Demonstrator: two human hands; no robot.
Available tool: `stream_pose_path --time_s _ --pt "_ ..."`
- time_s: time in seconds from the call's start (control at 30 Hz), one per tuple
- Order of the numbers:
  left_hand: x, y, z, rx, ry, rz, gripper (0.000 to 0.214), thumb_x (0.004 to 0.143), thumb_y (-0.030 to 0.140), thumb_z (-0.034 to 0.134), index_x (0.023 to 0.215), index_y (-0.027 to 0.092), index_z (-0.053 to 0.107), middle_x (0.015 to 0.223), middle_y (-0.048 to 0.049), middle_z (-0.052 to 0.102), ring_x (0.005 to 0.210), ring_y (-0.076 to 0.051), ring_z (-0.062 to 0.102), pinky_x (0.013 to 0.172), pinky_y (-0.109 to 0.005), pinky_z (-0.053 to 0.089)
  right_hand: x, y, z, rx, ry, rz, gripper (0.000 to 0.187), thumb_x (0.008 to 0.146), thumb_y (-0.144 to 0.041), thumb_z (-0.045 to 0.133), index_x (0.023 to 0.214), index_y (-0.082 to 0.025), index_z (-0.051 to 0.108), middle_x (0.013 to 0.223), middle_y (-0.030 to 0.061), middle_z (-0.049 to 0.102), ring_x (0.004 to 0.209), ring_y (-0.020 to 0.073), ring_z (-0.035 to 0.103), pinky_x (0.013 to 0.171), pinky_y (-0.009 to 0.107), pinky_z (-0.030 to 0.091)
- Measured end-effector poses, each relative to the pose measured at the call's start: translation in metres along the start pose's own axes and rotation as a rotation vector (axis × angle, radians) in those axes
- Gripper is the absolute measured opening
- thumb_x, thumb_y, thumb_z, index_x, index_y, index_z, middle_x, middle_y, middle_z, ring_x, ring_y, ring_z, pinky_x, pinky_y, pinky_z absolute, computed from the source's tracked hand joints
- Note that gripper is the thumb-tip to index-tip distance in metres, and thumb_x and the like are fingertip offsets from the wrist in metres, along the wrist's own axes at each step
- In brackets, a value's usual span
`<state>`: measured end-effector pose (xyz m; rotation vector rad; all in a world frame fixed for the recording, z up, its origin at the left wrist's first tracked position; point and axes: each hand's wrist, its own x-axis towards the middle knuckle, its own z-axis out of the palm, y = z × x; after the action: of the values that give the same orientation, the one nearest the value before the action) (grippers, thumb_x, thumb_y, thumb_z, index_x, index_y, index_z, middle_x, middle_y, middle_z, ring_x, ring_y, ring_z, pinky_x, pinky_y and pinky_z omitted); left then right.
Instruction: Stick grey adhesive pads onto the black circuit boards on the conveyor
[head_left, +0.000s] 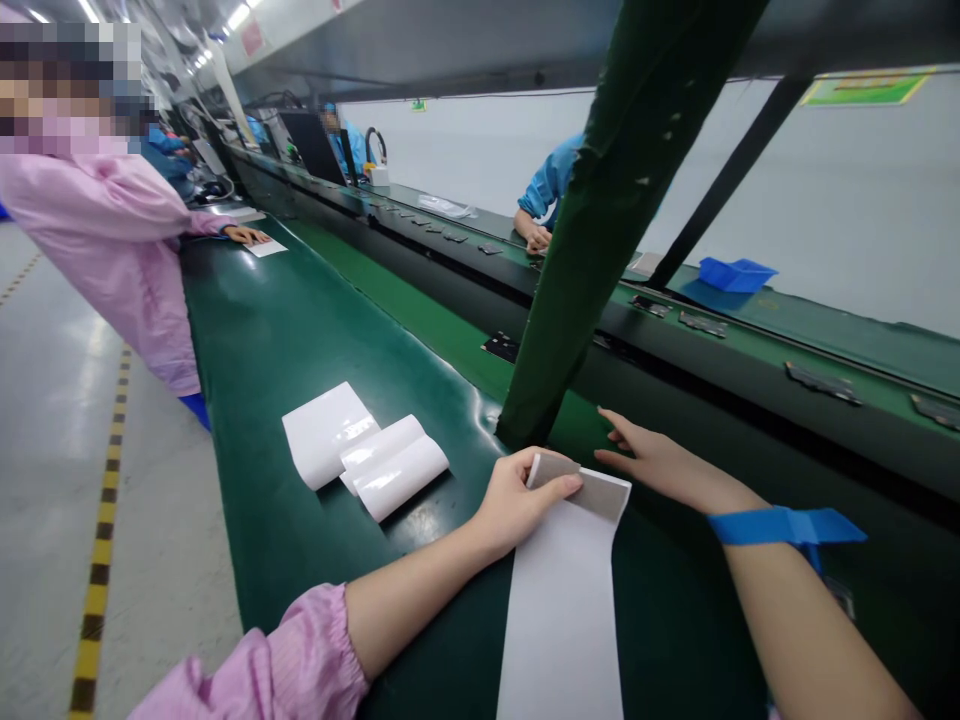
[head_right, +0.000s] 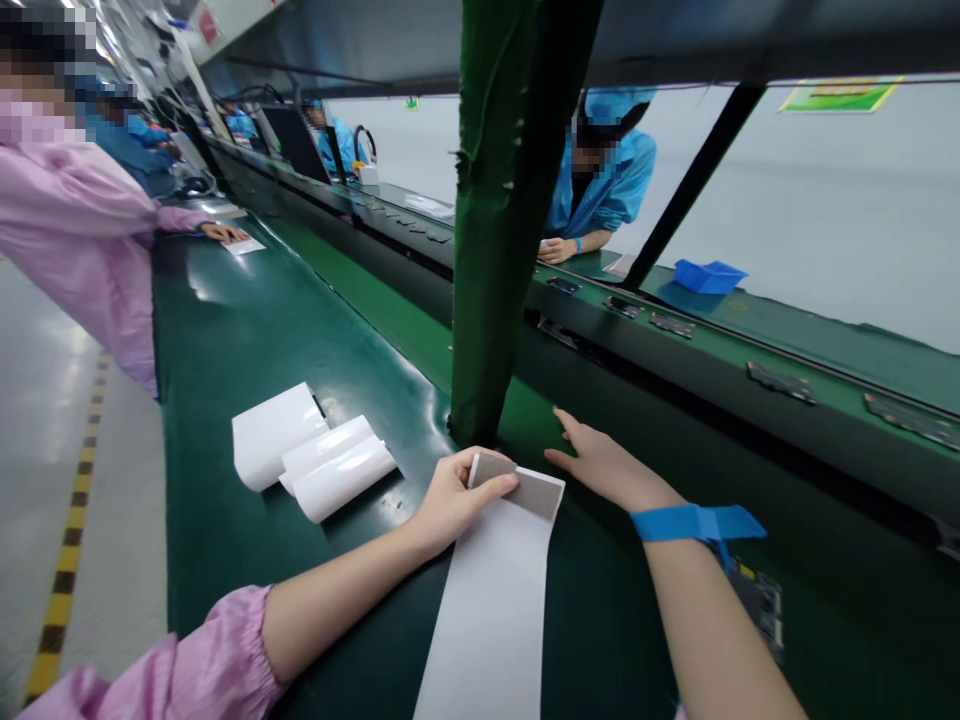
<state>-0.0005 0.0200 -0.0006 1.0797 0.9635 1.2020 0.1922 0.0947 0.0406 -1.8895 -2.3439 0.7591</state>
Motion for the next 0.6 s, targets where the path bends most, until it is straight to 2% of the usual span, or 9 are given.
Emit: stream_pose_path --time_s 0.17,0.33,0.47,0.53,0.6 --pt "-0.001 -0.001 0.002 -0.070 0.008 -0.010 0.026 0.065 0.033 0.076 0.080 0.013 0.069 0.075 -0.0040 0.068 0.067 -0.014 0.060 0.065 -0.025 0.046 0.008 0.011 0.008 0.023 0.049 -0.065 0.074 0.077 -0.051 0.052 0.142 -0.019 0.038 0.123 0.0151 0.062 0.113 0.0319 0.059 0.091 0.043 0.052" --pt "0.000 -0.003 0.003 -0.092 0.036 -0.041 0.031 0.060 0.036 0.079 0.077 0.012 0.070 0.072 -0.0043 0.068 0.064 -0.014 0.058 0.064 -0.026 0.046 0.022 0.030 0.013 0.134 0.152 -0.074 0.081 0.071 -0.057 0.054 0.138 -0.015 0.043 0.114 0.0172 0.067 0.105 0.0349 0.063 0.087 0.044 0.053" --pt "0.001 -0.002 0.004 -0.080 0.070 -0.051 0.033 0.058 0.035 0.079 0.079 0.011 0.071 0.074 -0.0051 0.070 0.066 -0.015 0.060 0.065 -0.027 0.047 0.030 0.040 0.008 0.191 0.139 -0.080 0.061 0.064 -0.056 0.060 0.114 -0.022 0.064 0.083 0.0094 0.074 0.076 0.0312 0.070 0.065 0.037 0.057" --pt "0.001 -0.003 0.005 -0.079 0.073 -0.054 0.033 0.058 0.033 0.079 0.080 0.010 0.072 0.075 -0.0057 0.071 0.068 -0.015 0.061 0.067 -0.027 0.048 0.030 0.039 0.004 0.231 0.175 -0.103 0.050 0.062 -0.056 0.062 0.099 -0.024 0.069 0.079 0.0071 0.074 0.069 0.0287 0.070 0.058 0.033 0.056" --pt "0.001 -0.007 0.007 -0.081 0.072 -0.069 0.034 0.057 0.032 0.079 0.081 0.010 0.073 0.076 -0.0062 0.071 0.069 -0.016 0.062 0.067 -0.027 0.048 0.031 0.034 0.003 0.274 0.237 -0.117 0.043 0.061 -0.056 0.063 0.090 -0.024 0.070 0.080 0.0058 0.074 0.072 0.0269 0.070 0.060 0.030 0.055"
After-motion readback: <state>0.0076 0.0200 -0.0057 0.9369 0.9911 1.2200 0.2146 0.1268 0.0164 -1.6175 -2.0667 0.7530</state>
